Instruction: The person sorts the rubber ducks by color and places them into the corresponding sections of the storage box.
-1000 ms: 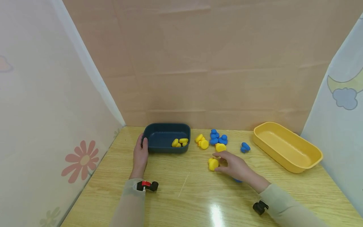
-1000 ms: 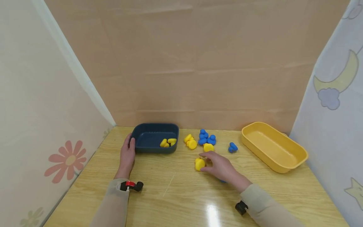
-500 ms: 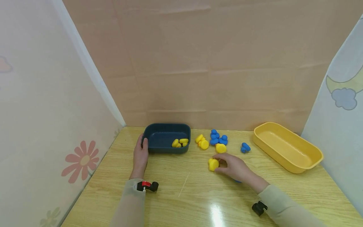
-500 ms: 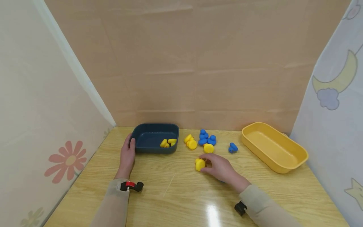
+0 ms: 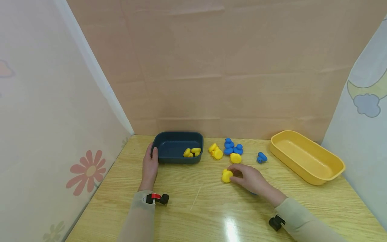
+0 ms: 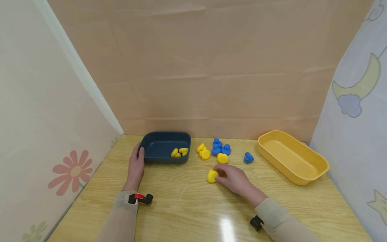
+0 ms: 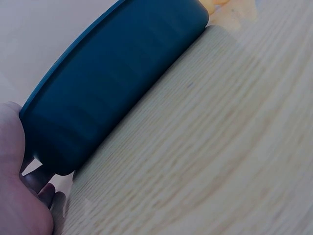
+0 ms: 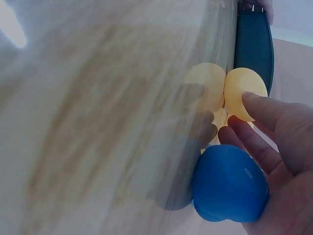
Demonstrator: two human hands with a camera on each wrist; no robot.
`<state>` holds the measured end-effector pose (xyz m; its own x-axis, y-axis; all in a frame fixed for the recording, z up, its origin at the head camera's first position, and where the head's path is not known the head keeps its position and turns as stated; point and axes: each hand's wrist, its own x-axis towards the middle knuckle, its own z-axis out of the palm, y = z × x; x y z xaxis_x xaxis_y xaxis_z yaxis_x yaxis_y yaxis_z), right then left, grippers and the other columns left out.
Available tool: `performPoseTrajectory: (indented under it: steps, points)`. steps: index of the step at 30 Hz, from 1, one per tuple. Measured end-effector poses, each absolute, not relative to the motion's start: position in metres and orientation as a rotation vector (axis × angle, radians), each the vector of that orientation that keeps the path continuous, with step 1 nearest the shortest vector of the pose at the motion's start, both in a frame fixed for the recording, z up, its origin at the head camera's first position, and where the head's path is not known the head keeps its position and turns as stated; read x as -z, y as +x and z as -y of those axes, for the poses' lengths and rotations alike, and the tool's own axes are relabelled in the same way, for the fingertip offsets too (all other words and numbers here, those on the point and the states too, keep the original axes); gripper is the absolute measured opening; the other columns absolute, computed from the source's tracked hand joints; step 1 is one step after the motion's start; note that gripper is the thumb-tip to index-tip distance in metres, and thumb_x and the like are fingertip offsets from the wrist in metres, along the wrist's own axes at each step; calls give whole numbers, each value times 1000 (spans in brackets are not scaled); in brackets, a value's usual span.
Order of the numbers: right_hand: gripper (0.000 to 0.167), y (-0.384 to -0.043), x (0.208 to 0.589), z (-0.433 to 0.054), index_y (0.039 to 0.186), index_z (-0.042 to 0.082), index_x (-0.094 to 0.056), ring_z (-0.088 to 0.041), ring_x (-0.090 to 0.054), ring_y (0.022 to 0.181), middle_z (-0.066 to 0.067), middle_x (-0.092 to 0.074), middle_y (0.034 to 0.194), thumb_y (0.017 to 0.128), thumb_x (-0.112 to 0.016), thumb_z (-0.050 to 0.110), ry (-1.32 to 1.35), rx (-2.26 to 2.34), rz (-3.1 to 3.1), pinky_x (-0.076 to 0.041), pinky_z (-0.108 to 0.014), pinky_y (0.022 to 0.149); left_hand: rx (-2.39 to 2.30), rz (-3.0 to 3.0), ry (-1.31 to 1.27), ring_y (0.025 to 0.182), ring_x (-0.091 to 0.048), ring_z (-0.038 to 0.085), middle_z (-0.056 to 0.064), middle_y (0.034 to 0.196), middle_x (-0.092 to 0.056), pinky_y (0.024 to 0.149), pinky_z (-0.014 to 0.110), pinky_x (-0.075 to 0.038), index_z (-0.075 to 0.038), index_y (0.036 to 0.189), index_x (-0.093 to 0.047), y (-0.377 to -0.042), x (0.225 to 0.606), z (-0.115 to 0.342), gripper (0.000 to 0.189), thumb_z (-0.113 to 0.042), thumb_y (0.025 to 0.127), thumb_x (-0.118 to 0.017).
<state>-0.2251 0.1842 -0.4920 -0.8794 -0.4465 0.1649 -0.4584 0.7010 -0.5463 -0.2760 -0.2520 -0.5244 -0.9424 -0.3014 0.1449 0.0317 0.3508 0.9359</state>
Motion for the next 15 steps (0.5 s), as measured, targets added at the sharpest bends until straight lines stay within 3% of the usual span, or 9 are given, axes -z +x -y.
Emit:
performPoseTrajectory:
  steps: [15]
  points:
    - [14,-227,490,-184,113,19,-75,-11,-71,95,13,-73,101,101,-84,17,779,-937,2799,-63,-42,87,1619,2330,229,165,-29,35,12,178,-33,132,57,-25,-14,175,-31,-276,526,253,67,-51,120,-41]
